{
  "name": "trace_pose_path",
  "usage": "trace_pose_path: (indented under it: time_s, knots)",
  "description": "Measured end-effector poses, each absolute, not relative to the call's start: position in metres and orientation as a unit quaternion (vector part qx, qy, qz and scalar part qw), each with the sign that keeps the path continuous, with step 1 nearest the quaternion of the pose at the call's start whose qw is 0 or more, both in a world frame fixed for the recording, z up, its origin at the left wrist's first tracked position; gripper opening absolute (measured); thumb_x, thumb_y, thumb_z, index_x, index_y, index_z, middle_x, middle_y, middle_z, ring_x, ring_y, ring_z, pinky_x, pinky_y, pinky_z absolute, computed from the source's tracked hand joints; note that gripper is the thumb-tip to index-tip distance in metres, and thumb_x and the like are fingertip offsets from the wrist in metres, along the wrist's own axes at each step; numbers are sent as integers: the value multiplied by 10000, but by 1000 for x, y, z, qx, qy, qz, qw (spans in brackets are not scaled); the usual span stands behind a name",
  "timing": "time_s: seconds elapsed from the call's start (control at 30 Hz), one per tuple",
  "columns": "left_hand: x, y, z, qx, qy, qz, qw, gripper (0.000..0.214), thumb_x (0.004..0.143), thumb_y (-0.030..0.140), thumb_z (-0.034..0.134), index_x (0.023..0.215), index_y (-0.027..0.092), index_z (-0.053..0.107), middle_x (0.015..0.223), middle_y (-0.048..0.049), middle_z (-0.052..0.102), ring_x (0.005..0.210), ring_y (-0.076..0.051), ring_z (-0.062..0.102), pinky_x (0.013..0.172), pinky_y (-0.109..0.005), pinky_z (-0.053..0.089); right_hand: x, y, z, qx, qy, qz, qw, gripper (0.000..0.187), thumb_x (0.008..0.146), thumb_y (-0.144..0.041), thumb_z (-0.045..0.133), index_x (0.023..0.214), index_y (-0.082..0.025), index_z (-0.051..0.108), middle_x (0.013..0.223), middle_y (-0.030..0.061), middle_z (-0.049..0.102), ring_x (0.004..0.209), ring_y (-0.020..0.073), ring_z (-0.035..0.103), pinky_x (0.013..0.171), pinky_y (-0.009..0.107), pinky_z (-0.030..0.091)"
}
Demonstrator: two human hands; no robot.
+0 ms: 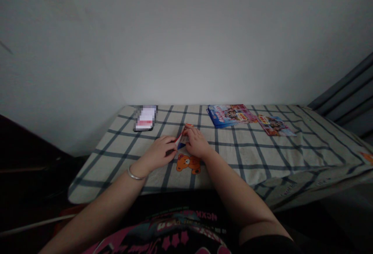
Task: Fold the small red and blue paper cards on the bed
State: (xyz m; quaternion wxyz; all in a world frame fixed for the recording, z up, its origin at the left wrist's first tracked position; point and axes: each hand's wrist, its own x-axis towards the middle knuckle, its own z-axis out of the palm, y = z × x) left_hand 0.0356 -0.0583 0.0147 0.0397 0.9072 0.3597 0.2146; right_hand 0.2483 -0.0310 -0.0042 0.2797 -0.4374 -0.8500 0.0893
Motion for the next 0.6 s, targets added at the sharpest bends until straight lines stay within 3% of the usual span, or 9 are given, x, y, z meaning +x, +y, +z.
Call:
trace_pose_path:
  time_s: [0.23, 0.6]
  knots:
    - [36, -58, 10, 907, 362, 214, 28, 247, 852, 182, 567, 1076, 244, 651, 1207, -60, 581, 1116, -240, 530, 988, -429, 451, 249, -31, -5, -431, -842, 96, 311, 487, 685, -84, 528, 1166, -154, 493, 1402, 176, 450, 1365, 244, 365, 1109, 448, 348]
    - [37, -57, 6, 901, 371, 223, 22, 233, 856, 163, 560, 1054, 246, 653, 1227, -61, 569, 1147, -236, 520, 1007, -437, 443, 256, -31, -3, -512, -823, 14, 245, 393, 765, -288, 655, 1148, -210, 622, 1323, 119, 554, 1242, 299, 463, 1054, 504, 362]
